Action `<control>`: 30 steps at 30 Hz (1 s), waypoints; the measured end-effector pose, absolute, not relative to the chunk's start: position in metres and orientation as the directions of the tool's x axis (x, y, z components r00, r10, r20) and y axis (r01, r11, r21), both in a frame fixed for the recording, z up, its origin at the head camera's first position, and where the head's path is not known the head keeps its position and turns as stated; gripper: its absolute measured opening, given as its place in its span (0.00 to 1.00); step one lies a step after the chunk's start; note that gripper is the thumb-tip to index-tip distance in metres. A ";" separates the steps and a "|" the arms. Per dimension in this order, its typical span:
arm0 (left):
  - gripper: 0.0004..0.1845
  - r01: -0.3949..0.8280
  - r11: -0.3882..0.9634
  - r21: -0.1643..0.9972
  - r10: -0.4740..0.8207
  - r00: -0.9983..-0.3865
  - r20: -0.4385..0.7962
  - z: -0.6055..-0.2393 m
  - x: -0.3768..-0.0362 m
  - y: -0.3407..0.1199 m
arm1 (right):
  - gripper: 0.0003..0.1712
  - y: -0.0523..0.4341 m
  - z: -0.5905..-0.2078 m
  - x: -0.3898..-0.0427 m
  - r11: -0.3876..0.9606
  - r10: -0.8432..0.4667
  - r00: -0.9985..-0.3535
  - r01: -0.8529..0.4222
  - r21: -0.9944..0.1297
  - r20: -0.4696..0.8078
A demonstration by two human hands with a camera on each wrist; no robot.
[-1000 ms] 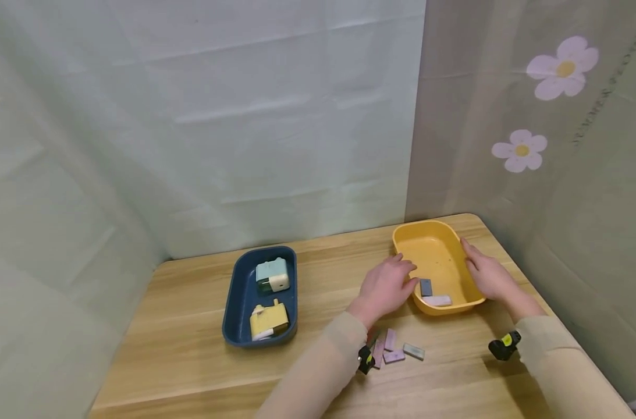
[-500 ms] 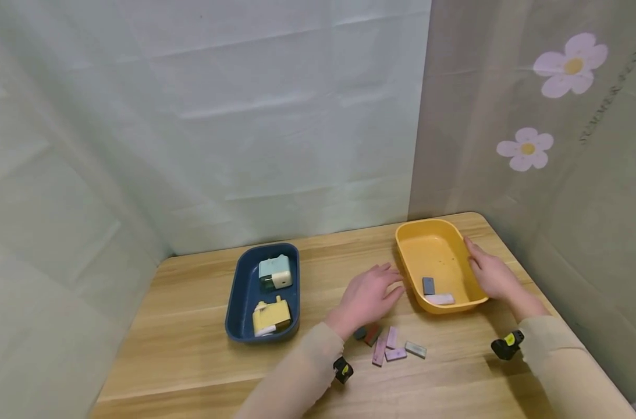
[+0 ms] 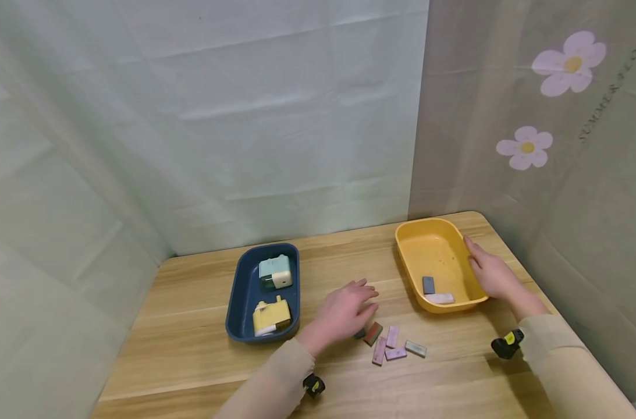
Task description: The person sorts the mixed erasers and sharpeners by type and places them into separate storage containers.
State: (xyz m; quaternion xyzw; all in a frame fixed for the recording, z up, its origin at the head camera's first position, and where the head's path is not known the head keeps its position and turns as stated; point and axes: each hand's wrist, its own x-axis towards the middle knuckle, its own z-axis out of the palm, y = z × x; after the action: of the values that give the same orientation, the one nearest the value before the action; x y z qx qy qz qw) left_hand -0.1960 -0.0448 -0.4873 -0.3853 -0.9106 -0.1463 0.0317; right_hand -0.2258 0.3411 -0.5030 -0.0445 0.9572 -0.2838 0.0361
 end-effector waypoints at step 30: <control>0.37 0.490 0.804 0.337 0.558 -0.817 -0.142 -0.519 -0.169 -0.089 | 0.35 0.342 -0.505 -0.227 0.829 -0.101 -0.993 -0.051 -0.557 -0.060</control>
State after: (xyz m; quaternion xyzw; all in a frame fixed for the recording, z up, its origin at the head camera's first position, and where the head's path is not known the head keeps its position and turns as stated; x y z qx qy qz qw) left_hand -0.1687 -0.0890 -0.5186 -0.2782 -0.9423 -0.1443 -0.1179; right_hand -0.2269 0.3423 -0.5054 -0.0397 0.9553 -0.2898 0.0434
